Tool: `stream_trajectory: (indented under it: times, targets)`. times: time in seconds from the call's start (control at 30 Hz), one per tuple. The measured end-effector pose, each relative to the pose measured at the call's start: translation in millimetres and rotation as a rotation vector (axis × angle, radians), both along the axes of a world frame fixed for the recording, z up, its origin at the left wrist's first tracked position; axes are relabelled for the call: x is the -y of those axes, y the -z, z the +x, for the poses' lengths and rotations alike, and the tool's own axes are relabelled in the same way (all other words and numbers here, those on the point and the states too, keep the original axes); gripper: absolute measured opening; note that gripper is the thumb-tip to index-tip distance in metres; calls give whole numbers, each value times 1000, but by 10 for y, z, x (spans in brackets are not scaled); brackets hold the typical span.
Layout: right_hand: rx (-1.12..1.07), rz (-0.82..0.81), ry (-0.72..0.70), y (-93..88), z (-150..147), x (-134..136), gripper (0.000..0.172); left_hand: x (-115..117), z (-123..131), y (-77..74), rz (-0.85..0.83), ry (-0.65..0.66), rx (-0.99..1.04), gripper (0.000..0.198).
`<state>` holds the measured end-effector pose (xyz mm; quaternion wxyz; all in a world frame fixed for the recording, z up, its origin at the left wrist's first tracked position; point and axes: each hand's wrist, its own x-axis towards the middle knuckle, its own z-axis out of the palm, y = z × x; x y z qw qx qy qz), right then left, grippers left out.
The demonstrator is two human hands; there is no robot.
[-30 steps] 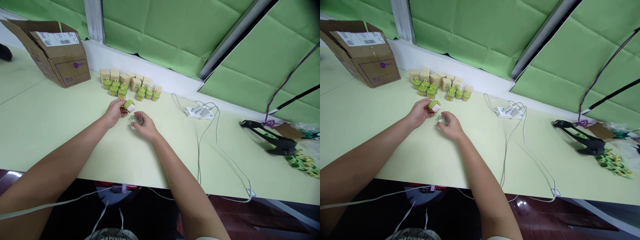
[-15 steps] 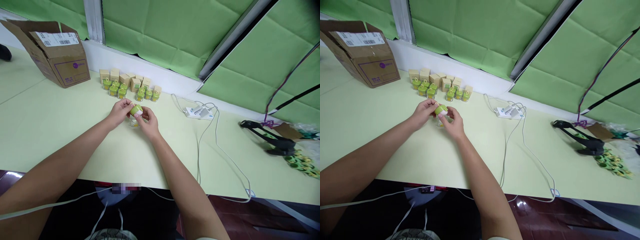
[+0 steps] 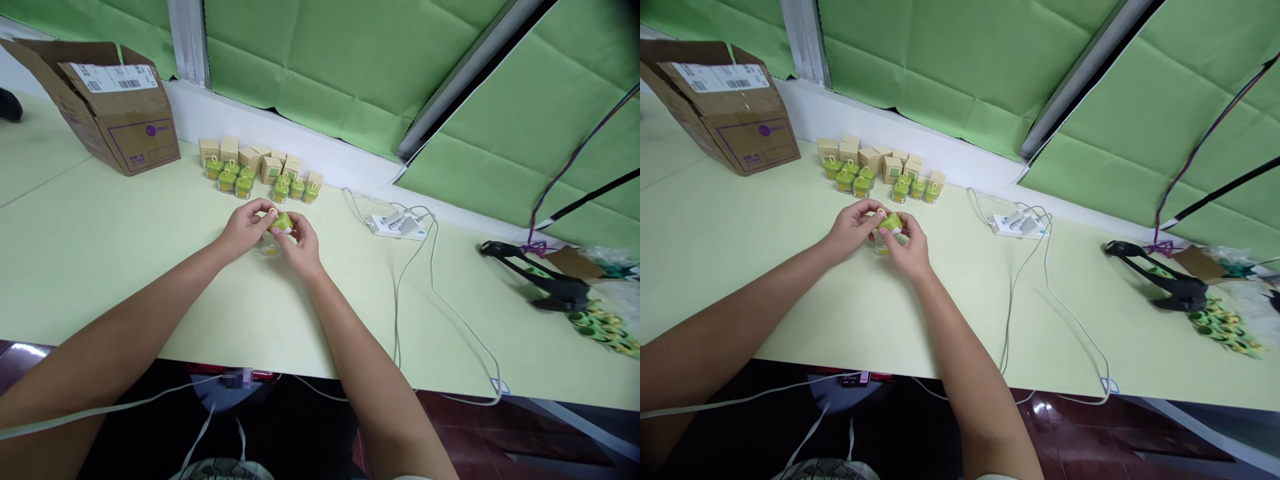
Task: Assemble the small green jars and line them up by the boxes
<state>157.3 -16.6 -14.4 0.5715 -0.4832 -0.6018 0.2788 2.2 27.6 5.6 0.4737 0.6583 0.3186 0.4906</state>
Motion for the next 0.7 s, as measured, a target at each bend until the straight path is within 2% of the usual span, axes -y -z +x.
stream_trajectory:
  times: [0.2, 0.37, 0.5, 0.7]
  targets:
    - [54, 3, 5, -26, 16, 14, 58, 8, 14, -38, 158, -81, -65, 21]
    - [82, 46, 3, -72, 4, 43, 50, 52, 48, -47, 213, -120, -87, 18]
    - [95, 64, 6, -132, -3, 65, 45, 73, 73, -59, 175, -132, -41, 18]
    - [72, 16, 38, -127, 32, 52, 48, 56, 73, -71, 28, -59, 34, 24]
